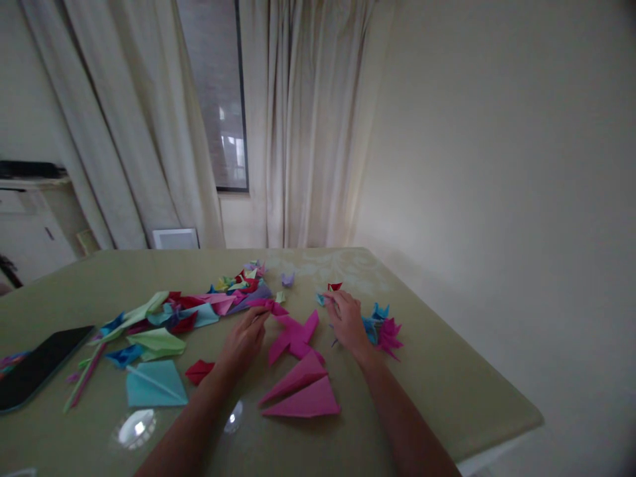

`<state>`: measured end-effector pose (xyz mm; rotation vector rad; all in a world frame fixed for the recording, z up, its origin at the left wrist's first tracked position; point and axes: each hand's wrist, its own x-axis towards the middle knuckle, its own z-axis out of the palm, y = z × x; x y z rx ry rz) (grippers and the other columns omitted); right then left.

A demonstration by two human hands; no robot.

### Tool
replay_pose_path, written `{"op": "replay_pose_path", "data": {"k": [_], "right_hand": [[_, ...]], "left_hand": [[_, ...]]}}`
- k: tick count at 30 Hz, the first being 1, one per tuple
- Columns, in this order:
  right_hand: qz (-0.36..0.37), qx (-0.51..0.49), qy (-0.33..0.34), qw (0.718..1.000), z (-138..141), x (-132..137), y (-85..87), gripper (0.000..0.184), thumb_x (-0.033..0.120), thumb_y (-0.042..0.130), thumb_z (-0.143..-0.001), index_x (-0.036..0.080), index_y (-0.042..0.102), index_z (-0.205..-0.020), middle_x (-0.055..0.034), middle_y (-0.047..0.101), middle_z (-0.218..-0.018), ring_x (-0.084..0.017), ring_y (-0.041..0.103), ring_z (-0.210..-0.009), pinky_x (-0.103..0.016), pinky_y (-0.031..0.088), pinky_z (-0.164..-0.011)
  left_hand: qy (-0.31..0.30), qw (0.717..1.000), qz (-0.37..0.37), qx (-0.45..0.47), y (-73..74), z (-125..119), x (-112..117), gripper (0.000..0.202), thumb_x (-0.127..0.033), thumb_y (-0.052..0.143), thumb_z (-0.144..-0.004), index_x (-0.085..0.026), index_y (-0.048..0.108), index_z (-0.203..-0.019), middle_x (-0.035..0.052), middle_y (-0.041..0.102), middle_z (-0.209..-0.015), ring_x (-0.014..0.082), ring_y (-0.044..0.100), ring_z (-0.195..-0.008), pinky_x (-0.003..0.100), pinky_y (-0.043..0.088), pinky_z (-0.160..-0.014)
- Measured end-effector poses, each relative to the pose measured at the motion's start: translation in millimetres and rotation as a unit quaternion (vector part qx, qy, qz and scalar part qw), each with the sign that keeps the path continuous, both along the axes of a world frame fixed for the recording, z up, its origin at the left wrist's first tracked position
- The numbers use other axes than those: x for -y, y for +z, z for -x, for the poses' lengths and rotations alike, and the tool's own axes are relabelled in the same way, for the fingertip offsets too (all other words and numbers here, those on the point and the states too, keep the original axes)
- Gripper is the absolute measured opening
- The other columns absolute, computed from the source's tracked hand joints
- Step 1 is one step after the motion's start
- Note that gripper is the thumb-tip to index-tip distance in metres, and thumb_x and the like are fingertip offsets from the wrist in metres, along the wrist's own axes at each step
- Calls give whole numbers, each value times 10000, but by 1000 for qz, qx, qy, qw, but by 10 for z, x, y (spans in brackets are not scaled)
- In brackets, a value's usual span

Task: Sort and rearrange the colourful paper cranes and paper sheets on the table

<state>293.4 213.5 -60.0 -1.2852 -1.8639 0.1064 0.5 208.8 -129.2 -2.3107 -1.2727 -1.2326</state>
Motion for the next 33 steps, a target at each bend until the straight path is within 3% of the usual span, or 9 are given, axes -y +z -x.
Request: {"op": "replay_pose_path", "data": {"k": [5,8,11,15,18,21,24,29,33], "right_hand": [[3,-39,229,973,253,274,134,432,308,669,-991,298,656,-1423,-62,713,-1327,-281,682,-1182,-390,529,-1067],[32,-52,266,962,294,351,192,279,231,623,-1001,322,778,-1214,-59,740,-1196,-263,698,-1141,-360,548,-1037],[38,-54,253,965,258,322,211,212,253,618,-1012,296,809,-1093,-51,755,-1059,-245,720,-1006,-357,566,-925],[-13,-85,159,984,-23,172,266,190,332,616,-1013,242,783,-1022,-53,764,-975,-233,705,-914,-351,539,-843],[-51,-92,-9,994,-367,60,308,223,371,600,-990,201,744,-986,-77,756,-940,-224,668,-822,-338,507,-776],[-51,-16,-186,981,-637,0,297,224,363,601,-962,198,701,-849,-76,731,-813,-236,633,-771,-341,450,-742],[-25,66,-296,953,-752,-15,255,208,351,631,-942,204,673,-800,-75,713,-782,-245,626,-770,-338,392,-715],[-16,64,-320,945,-737,-22,220,227,398,627,-959,204,663,-848,-64,694,-807,-233,623,-761,-329,362,-714],[-33,54,-262,963,-619,-23,212,215,382,603,-963,206,655,-851,-51,681,-795,-224,609,-751,-329,369,-731]], "left_hand": [[-160,979,-116,-47,389,-221,325,359,-121,517,-1042,-193,644,-1370,124,739,-1263,215,704,-1163,333,585,-1010],[-179,976,-120,-39,452,-331,432,321,-123,517,-1052,-178,647,-1341,131,748,-1226,212,702,-1148,326,589,-988],[-155,980,-119,-36,372,-340,428,326,-96,511,-1042,-183,655,-1321,127,751,-1219,208,701,-1147,321,577,-1000],[-90,992,-82,-33,274,-293,247,321,-122,515,-1029,-222,677,-1287,114,737,-1273,226,697,-1173,352,562,-1024],[19,997,58,-46,320,-328,-21,347,-133,462,-1032,-209,680,-1291,126,701,-1330,244,669,-1224,387,534,-1075],[92,971,199,-94,382,-413,-340,453,-77,458,-987,-167,624,-1398,157,640,-1430,271,614,-1311,419,484,-1136],[101,959,238,-116,373,-461,-620,437,-71,501,-960,-171,658,-1355,173,626,-1455,313,598,-1330,464,484,-1114],[108,943,286,-129,354,-464,-896,371,0,517,-900,-168,748,-1138,156,738,-1162,278,739,-1066,390,548,-958],[83,952,271,-115,470,-622,-995,381,-86,532,-963,-190,693,-1293,138,719,-1270,246,711,-1161,346,525,-1024]]}}
